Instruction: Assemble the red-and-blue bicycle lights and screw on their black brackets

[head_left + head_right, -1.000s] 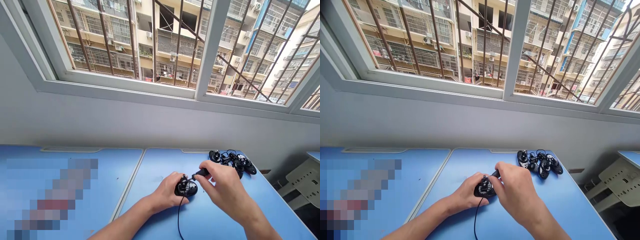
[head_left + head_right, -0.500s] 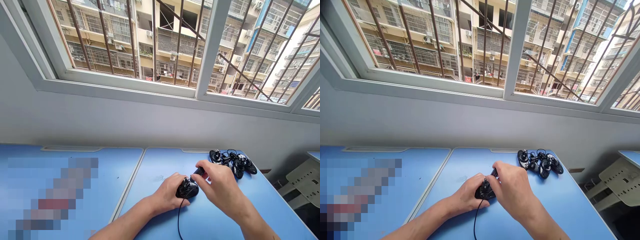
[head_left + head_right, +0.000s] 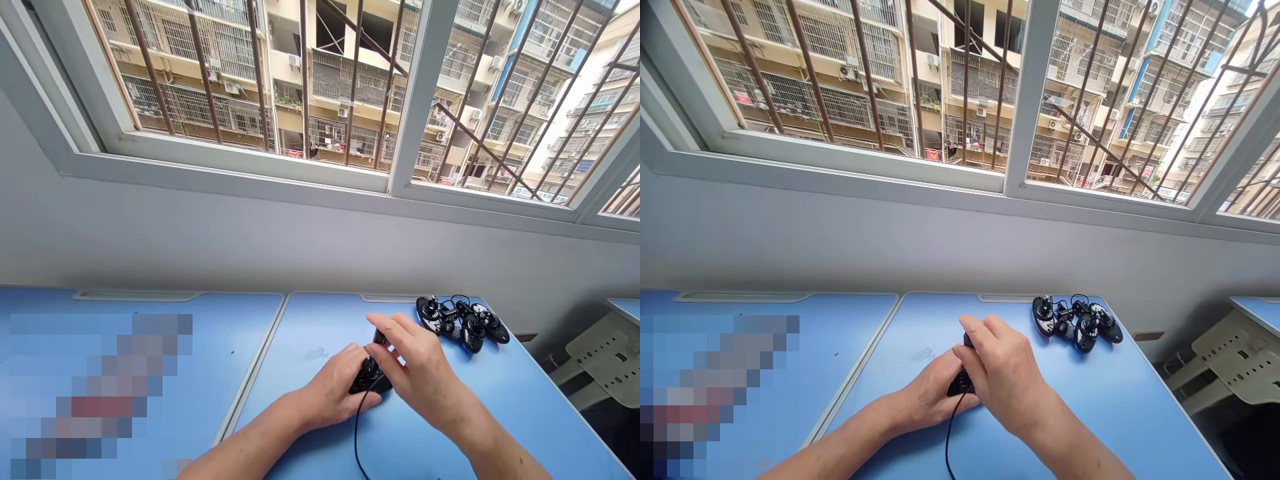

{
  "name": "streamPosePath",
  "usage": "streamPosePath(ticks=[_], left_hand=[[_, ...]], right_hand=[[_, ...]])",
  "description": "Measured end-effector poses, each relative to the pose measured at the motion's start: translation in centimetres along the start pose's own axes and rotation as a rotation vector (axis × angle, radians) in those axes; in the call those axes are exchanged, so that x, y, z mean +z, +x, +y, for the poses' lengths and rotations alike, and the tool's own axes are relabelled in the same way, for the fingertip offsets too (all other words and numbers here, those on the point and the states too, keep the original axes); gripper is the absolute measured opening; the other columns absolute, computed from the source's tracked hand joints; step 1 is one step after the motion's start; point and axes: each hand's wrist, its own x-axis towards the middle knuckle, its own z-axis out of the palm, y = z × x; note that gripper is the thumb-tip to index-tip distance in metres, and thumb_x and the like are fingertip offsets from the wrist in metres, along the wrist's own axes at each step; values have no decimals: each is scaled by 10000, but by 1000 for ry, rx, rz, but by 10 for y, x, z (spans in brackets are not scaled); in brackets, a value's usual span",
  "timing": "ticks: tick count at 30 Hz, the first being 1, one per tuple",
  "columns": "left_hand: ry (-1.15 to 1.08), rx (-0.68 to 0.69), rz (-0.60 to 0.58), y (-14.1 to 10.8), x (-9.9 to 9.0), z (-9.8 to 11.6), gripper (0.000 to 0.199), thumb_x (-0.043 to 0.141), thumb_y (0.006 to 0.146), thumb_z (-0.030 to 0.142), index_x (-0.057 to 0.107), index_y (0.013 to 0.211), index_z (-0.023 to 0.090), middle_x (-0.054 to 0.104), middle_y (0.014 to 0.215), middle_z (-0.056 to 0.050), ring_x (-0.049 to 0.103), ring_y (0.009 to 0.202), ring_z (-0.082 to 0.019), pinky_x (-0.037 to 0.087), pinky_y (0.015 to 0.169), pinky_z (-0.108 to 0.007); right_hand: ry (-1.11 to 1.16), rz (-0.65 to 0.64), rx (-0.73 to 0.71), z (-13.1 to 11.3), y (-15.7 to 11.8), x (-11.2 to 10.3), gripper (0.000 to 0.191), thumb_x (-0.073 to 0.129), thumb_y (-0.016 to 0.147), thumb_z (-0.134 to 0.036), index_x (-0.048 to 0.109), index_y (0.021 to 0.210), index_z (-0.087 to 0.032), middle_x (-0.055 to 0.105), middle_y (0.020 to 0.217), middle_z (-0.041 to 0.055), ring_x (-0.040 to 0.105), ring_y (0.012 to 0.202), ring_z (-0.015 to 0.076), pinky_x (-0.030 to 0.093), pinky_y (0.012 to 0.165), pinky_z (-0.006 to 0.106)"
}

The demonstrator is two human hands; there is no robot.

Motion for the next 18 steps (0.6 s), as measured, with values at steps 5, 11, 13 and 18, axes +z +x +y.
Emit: streamPosePath(ticks=[5, 11, 13, 18], left_hand=[[-5, 19, -13, -1, -4, 2, 145, 522, 846, 316, 534, 910, 187, 591, 888, -48, 495, 759, -196, 474, 705, -311], [-50, -99, -70, -2, -7, 2, 242, 553, 827, 415, 546, 891, 181, 559, 861, -30, 474, 737, -187, 456, 634, -285], [-69, -123, -87, -2, -8, 2, 244, 566, 820, 408, 555, 918, 185, 563, 874, -27, 479, 744, -186, 457, 635, -279], [-86, -142, -112, -2, -8, 2, 278, 589, 809, 413, 569, 974, 190, 574, 885, -19, 486, 756, -188, 463, 656, -281]], right_hand=[[19, 19, -11, 5, 1, 2, 281, 478, 931, -171, 531, 1206, -151, 603, 764, 44, 554, 602, 151, 479, 533, 255], [74, 59, -4, 4, 2, 1, 169, 519, 898, -152, 524, 1065, -179, 609, 741, 20, 557, 587, 137, 472, 535, 234], [97, 31, -7, 3, 2, -2, 105, 526, 894, -148, 536, 989, -191, 604, 719, 10, 542, 579, 133, 464, 537, 231], [173, -8, -24, 6, 5, -8, 91, 533, 896, -145, 560, 972, -188, 627, 740, 19, 544, 606, 128, 471, 575, 228]])
